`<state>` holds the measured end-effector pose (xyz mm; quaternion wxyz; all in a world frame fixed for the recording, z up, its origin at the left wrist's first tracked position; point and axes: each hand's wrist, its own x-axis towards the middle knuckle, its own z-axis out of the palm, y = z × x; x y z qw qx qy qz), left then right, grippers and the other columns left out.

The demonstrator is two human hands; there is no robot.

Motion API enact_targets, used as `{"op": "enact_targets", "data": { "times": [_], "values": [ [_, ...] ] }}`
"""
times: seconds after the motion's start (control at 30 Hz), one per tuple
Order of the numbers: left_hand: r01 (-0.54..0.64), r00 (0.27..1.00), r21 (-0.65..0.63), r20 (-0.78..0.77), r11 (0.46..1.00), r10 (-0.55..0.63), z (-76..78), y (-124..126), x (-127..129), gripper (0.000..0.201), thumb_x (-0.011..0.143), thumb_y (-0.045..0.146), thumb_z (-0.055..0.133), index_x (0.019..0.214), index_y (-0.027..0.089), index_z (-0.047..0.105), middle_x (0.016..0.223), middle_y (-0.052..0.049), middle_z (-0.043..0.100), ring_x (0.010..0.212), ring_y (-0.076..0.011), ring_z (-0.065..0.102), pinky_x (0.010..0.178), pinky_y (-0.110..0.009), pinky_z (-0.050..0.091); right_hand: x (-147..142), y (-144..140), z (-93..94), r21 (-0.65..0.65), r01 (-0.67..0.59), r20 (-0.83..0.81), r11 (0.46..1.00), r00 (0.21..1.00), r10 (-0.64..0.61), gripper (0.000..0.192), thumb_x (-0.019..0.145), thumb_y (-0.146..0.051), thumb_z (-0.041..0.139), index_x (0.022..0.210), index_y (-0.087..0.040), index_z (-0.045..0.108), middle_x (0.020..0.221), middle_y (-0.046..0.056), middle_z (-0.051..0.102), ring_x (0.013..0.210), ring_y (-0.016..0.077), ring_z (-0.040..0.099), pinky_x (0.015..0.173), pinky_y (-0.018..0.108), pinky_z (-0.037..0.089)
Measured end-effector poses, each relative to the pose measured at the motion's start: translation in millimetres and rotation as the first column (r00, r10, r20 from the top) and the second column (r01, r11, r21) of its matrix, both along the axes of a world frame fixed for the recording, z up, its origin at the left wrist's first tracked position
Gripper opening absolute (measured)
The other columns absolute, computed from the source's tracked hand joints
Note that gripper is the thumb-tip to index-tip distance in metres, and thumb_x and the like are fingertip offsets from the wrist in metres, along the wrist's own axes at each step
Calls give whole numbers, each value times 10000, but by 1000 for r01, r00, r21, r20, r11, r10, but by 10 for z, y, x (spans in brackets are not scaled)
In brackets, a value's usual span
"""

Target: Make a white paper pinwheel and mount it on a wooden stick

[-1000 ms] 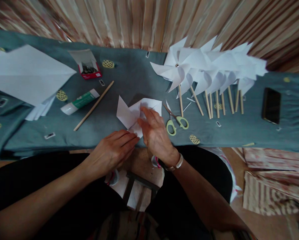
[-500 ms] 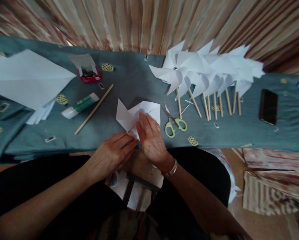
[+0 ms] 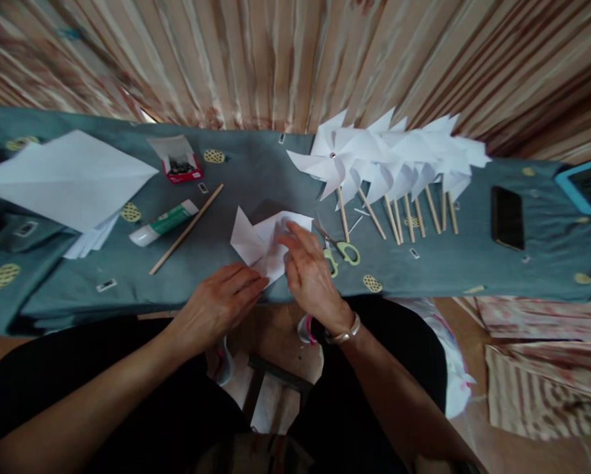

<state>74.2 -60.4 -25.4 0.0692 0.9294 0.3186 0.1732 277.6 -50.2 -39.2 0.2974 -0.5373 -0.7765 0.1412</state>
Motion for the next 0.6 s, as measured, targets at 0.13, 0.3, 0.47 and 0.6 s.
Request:
{"op": "enact_targets", "data": {
  "times": [0.13, 0.3, 0.47, 0.6],
  "values": [
    [11, 1000, 11, 7, 1000, -11, 9, 4, -21, 173, 915, 98, 532, 1042, 93, 649, 939, -96, 681, 876, -235, 617, 750, -349, 555, 123, 232, 21, 44, 86, 64, 995, 994, -89, 500, 897, -114, 384, 1381, -164, 497, 1459, 135, 520, 1396, 262, 440, 1163, 513, 374],
    [-6, 1000, 55, 16, 998, 5, -4, 60, -92, 184, 919, 101, 529, 1050, 96, 659, 954, -100, 689, 873, -230, 612, 754, -347, 545, 186, 445, 10, 0, 47, 121, 999, 992, -47, 486, 925, -195, 427, 1401, -114, 483, 1359, 164, 613, 1263, 288, 577, 1078, 509, 456],
    [-81, 996, 135, -16, 988, 84, -8, 231, -247, 198, 911, 95, 528, 1043, 100, 676, 966, -111, 703, 871, -245, 603, 736, -364, 537, 217, 396, 94, -53, 170, 96, 984, 982, -165, 468, 908, -275, 525, 1354, -134, 552, 1128, 133, 734, 1020, 292, 694, 939, 472, 536],
    [-146, 989, 100, -3, 984, 147, 40, 322, -316, 266, 909, 75, 490, 1105, 108, 667, 1030, -128, 698, 925, -256, 599, 780, -390, 533, 251, 288, 187, -140, 290, 47, 947, 957, -286, 394, 881, -262, 565, 1256, -165, 637, 935, 76, 771, 835, 247, 724, 798, 397, 561]
  ]
}}
